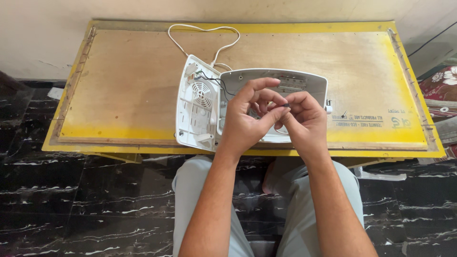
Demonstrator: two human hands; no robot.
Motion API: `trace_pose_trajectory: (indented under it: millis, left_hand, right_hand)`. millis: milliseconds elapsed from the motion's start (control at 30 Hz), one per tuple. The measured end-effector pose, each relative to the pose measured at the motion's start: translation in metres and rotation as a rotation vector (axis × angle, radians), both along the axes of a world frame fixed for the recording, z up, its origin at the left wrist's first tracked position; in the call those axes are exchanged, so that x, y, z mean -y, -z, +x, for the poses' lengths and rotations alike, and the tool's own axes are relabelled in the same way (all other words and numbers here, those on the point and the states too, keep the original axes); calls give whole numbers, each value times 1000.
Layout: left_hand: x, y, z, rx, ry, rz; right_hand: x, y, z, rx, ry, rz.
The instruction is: The person uses a screwdriver to unscrew and open the casing of a small white electric appliance, then works on its internal motor and wiring, repositioning the motor, arranging wires, and manipulating components inside the housing before aligning the cover parts.
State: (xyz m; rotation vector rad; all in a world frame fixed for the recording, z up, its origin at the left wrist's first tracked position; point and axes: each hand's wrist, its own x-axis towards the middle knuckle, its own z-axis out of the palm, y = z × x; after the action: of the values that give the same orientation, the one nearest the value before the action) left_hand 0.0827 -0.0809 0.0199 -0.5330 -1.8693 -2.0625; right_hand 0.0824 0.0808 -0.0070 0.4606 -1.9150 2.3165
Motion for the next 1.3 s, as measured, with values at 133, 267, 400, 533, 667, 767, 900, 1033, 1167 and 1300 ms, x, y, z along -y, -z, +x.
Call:
trace_pose_trajectory:
  millis: [133,267,400,533,667,767,900,1033,1167,1300]
  left_hand:
    - [-6,1,-1,-3,-73,-22]
    - [-11,4,-1,56,-87,49]
    - [-16,6,-4,125,-95,162]
    - [-23,7,-5,177,-128,286]
    - [-24,7,-5,246,-190,238]
    - [-23,6,-5,300,-190,261]
    - [-24,7,-5,291,-197,271]
    - [-25,8,-6,290,-192,293]
    - [-27,8,-6,296,-207,280]
    - [-25,8,-7,309,-239,268]
  right_hand:
    - [3,1,0,-2,37,7]
    - [3,0,1,10,50,32]
    - [4,-4,1,22,22,16]
    - [7,-6,3,44,26,7]
    - [10,-7,1,47,19,12]
    - [9,-7,2,49,8,15]
    - [11,-6,2,62,15,22]
    - [11,-6,2,67,3,10]
    - [11,-7,2,77,-11,21]
    - [11,-7,2,71,-25,32]
